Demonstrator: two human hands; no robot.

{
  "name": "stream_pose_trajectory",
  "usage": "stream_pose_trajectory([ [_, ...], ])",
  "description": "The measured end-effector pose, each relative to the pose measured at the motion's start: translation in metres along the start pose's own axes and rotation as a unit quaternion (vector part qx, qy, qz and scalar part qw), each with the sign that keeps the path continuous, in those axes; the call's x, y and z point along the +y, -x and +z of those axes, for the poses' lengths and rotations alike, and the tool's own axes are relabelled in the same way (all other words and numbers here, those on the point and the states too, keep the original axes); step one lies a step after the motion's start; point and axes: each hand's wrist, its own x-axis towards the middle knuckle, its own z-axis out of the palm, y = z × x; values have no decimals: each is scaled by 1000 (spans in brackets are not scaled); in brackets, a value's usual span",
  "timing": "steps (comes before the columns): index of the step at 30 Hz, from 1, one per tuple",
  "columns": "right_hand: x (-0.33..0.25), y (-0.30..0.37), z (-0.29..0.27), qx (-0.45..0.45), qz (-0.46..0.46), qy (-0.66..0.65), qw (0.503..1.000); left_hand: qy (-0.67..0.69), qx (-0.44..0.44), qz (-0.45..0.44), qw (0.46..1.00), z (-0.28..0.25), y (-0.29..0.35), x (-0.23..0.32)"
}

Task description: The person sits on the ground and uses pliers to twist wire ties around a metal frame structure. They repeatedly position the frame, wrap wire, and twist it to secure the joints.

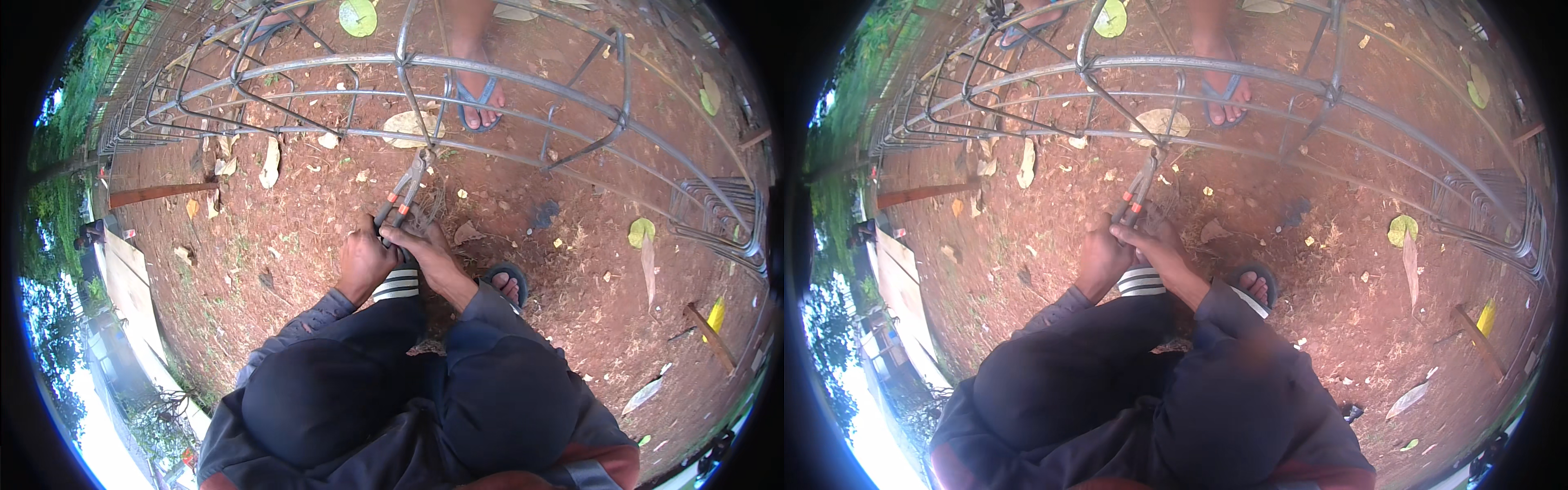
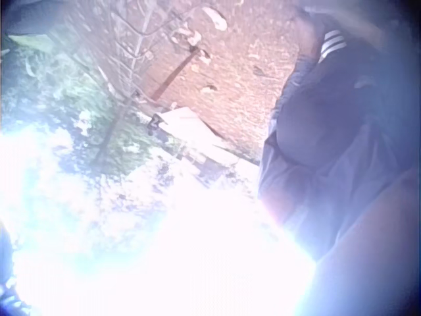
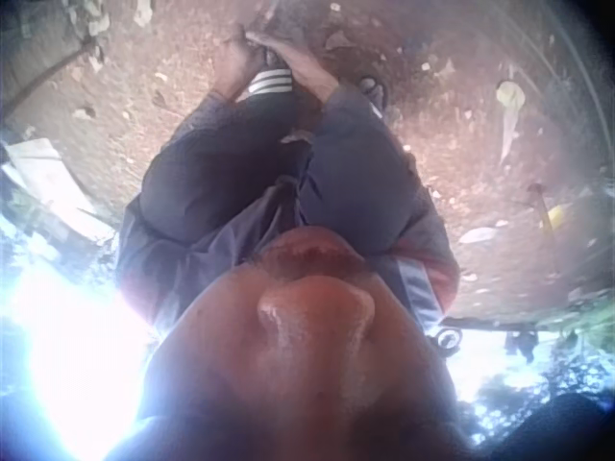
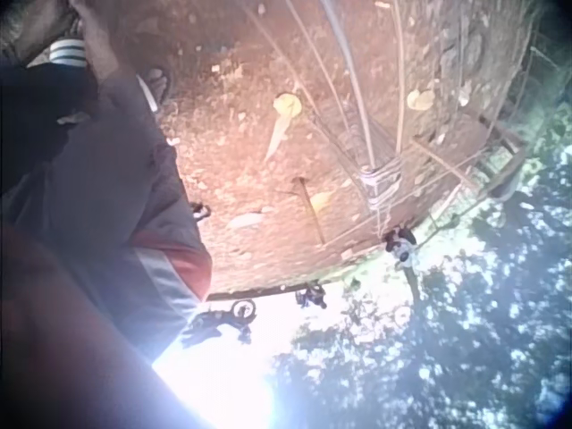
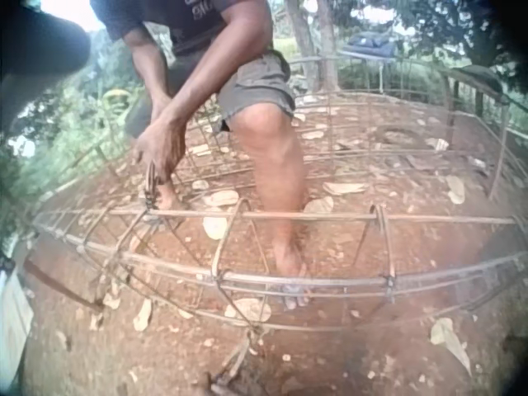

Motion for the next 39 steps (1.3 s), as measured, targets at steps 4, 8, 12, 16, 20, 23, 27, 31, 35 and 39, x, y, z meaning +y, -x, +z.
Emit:
stream_pose_trajectory([
  [4,9,-38,24,150,59,-206,965,-29,81,-48,995,31,-3,5],
  [8,20,-48,7,90,-14,-171,981,-22,53,-28,998,21,5,11],
  [12,18,-50,-29,-64,59,-306,948,97,-189,-36,977,-24,9,21],
  [16,40,-59,-38,-212,45,-431,876,374,-374,-156,834,-41,9,22],
  [20,33,-54,-35,-250,41,-366,896,494,-389,-336,701,-43,22,43],
  [23,31,-42,-31,-305,36,-310,900,438,-447,-352,696,-80,15,47],
  [27,34,-5,-62,-291,139,-107,941,388,-443,-375,716,-124,-1,47],
  [31,1,30,-51,-201,181,-78,960,204,-343,-122,909,-82,11,32],
  [35,6,15,-5,-40,45,105,993,-39,-41,-16,998,8,19,-11],
  [39,46,-51,8,140,37,14,989,-128,-2,-56,990,34,8,-12],
])
